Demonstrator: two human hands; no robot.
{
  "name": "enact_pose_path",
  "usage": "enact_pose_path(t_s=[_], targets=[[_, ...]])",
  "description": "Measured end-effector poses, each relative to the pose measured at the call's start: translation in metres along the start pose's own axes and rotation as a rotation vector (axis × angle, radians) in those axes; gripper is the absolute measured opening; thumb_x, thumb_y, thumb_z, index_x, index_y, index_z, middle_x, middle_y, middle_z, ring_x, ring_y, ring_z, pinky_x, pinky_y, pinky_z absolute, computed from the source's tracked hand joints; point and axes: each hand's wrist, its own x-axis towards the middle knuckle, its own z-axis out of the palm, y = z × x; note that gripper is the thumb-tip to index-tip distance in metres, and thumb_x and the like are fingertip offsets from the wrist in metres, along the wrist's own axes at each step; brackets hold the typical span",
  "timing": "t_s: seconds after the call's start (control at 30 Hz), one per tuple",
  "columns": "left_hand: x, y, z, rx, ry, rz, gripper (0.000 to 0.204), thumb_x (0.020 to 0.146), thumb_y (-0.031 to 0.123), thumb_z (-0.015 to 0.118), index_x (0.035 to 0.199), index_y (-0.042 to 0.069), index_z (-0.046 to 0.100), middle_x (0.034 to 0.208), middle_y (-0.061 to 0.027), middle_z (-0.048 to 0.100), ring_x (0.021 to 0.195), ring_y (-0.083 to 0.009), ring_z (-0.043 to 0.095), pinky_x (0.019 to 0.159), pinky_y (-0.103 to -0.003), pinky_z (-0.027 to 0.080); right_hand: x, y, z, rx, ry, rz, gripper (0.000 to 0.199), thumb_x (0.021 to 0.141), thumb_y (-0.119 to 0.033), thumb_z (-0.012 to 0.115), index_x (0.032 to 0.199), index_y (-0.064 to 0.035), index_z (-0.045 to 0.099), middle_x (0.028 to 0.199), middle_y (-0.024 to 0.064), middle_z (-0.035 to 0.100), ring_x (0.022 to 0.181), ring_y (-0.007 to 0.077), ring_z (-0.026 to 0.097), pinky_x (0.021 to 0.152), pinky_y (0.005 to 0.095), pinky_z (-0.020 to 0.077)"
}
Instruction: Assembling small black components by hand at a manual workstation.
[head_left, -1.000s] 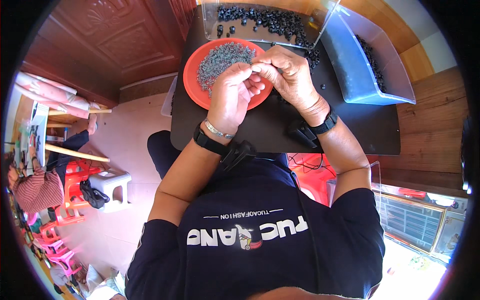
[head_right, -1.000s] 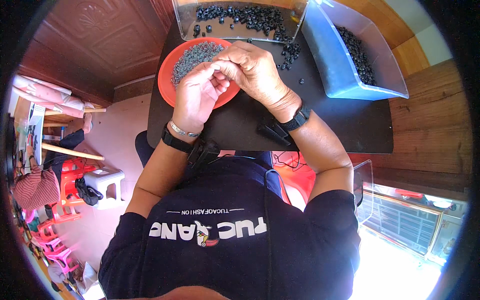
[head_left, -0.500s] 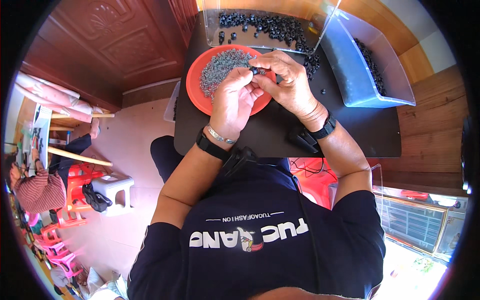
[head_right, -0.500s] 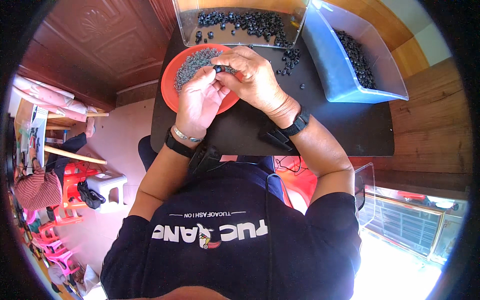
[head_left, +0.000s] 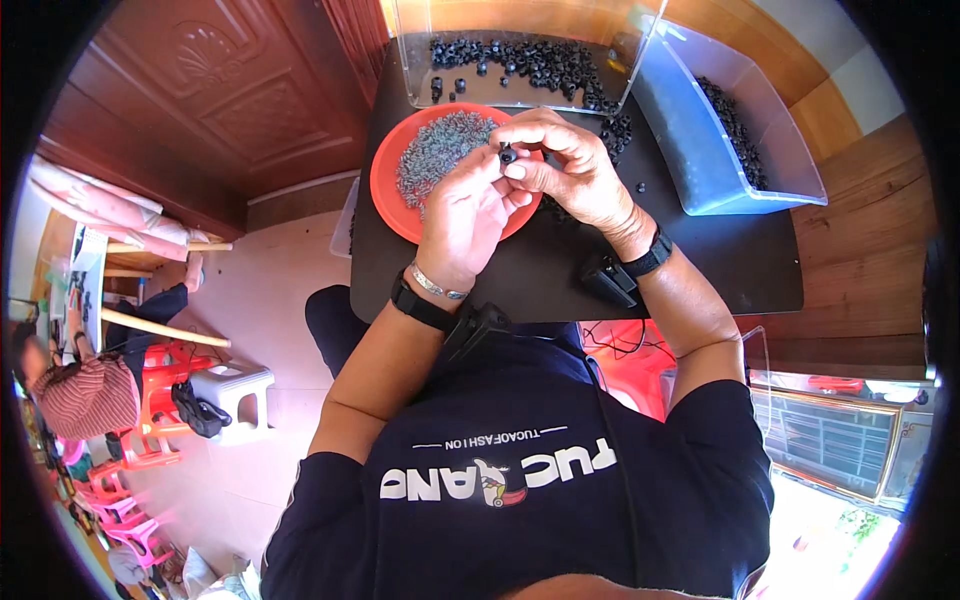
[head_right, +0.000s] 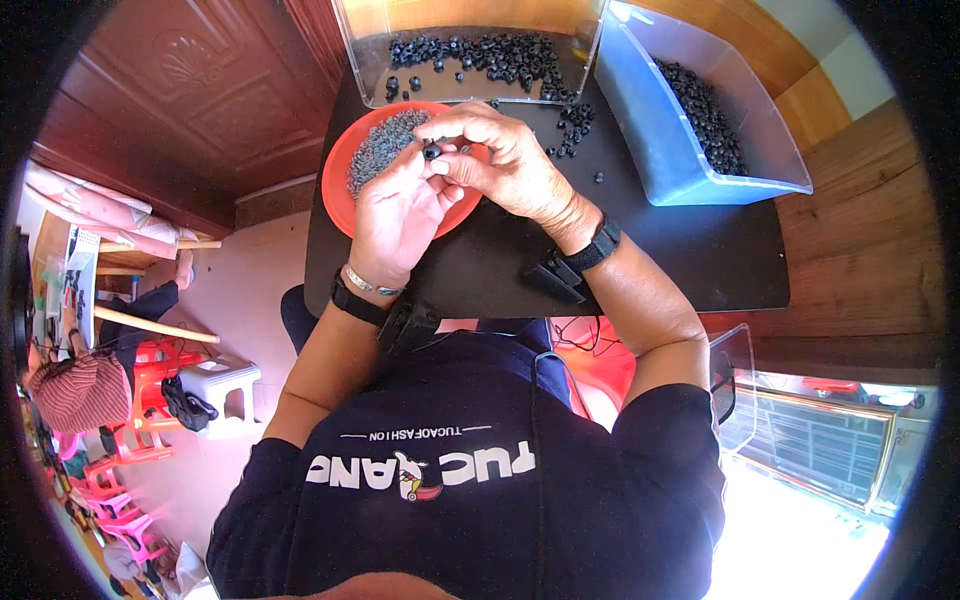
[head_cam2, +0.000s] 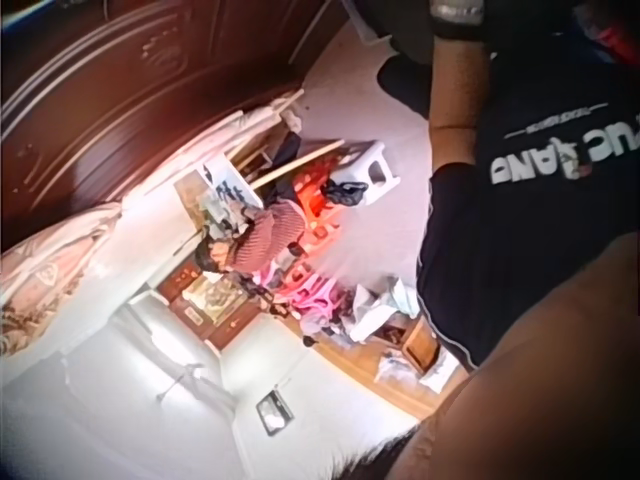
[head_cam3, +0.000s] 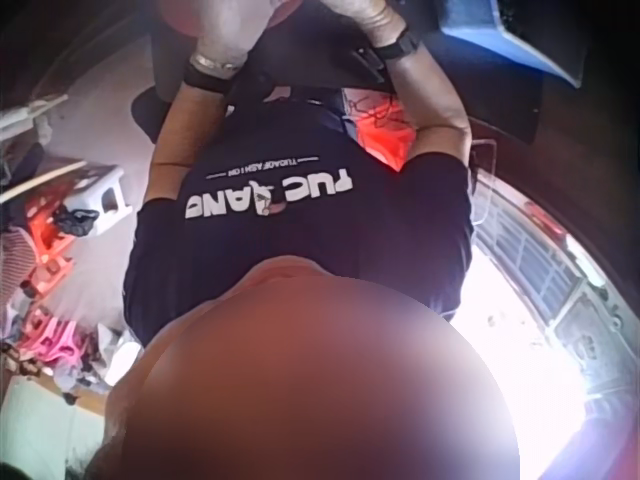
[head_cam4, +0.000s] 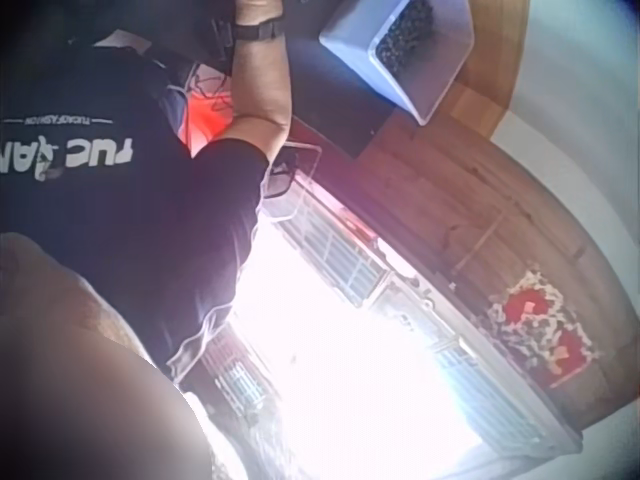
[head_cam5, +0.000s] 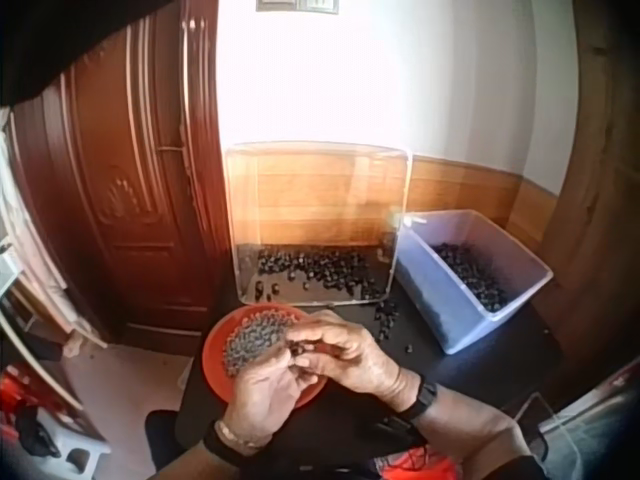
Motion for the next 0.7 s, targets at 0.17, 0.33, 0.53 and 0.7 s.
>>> enact_pose_path(t_s=[0.17, 0.33, 0.53, 0.7], targets=[[0.0008, -0.0004, 0.0032, -0.004, -0.044, 0.025, 0.025, 0.095, 0.022, 0.046, 0.109, 0.005, 0.056, 0.106, -0.0045, 0.058, 0.098, -0.0143, 0.055, 0.084, -0.031, 0.044, 0.0026, -0.0067, 0.0000, -0.061, -0.014, -0.074, 0.035, 0.078, -0.002, 0.070, 0.112, -0.0076, 0.064, 0.100, 0.0036, 0.061, 0.085, 0.0149, 0.054, 0.079, 0.0284, 0.0471], [0.0014, 0.0002, 0.0081, 0.035, -0.087, 0.032, 0.024, 0.095, 0.022, 0.047, 0.108, 0.004, 0.055, 0.104, -0.0042, 0.056, 0.097, -0.0132, 0.053, 0.086, -0.030, 0.042, 0.0024, -0.0092, -0.0005, -0.154, -0.004, -0.105, 0.037, 0.075, -0.003, 0.073, 0.111, -0.0078, 0.064, 0.100, 0.0044, 0.063, 0.091, 0.0182, 0.057, 0.082, 0.0305, 0.0474], [0.0013, -0.0006, 0.0067, 0.051, -0.100, 0.041, 0.024, 0.095, 0.022, 0.046, 0.109, 0.004, 0.054, 0.103, -0.0036, 0.056, 0.096, -0.0123, 0.053, 0.087, -0.030, 0.041, 0.0031, -0.0058, 0.0021, -0.213, 0.034, -0.183, 0.039, 0.072, -0.003, 0.075, 0.109, -0.0081, 0.065, 0.100, 0.0049, 0.063, 0.093, 0.0204, 0.058, 0.083, 0.0312, 0.0478], [0.0013, -0.0018, 0.0034, 0.023, -0.080, 0.041, 0.026, 0.096, 0.022, 0.045, 0.112, 0.003, 0.053, 0.102, -0.0020, 0.056, 0.095, -0.0114, 0.054, 0.087, -0.031, 0.043, 0.0016, -0.0021, 0.0055, -0.220, 0.061, -0.163, 0.038, 0.071, -0.002, 0.074, 0.108, -0.0084, 0.065, 0.098, 0.0062, 0.063, 0.091, 0.0217, 0.059, 0.080, 0.0318, 0.0497]])
